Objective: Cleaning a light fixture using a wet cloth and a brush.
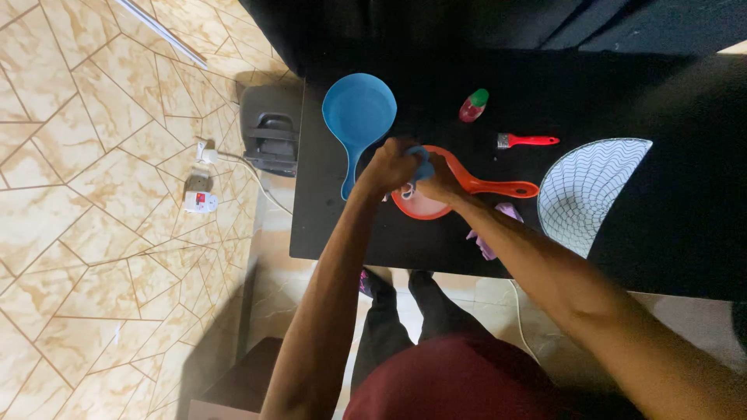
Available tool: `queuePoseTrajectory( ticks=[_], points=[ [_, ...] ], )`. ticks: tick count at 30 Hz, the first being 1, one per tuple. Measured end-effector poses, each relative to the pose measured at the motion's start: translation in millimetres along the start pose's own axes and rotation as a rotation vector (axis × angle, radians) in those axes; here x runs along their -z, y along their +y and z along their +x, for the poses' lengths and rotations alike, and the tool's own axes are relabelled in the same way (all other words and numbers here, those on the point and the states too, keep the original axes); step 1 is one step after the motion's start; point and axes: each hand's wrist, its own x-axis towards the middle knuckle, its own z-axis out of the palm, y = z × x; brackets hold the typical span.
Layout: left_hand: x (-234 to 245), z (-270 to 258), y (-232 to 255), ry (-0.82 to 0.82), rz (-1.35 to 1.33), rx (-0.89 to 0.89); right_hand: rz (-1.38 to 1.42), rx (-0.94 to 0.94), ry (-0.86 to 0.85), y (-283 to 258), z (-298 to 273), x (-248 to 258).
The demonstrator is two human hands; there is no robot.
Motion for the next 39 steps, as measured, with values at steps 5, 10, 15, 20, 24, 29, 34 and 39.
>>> queuePoseTrajectory(
  ticks=[5,10,15,20,24,29,34,39],
  points=[
    [5,-9,3,-0.031,-0.003,-0.070,-0.281,0.034,0.051,10,1,-4],
    [5,-13,-6,-0.028,-0.018,-0.131,-0.199,-0.076,0.027,-46,-9,11],
    [8,-27,6,-0.067,-0.061,0.010,-0.284,-0.086,0.099,-12,-9,2],
    [15,-37,1,-0.067,-0.154,0.011,0.023,0.019,0.069,-21,-18,10],
    [22,-37,-15,-0.010,-0.315,0.002,0.466,-0.022,-0.123,-47,-34,28],
    [41,-49,-16,0.015,-0.315,-0.091,1.063,-0.170,-0.135,-41,-42,43],
    [69,-91,3,-0.044,-0.344,-0.169,1.271,-0.238,0.017,-88,-37,57],
    [111,-146,17,-0.116,-0.420,-0.211,1.300,-0.134,0.072,-84,-1,42]
  ],
)
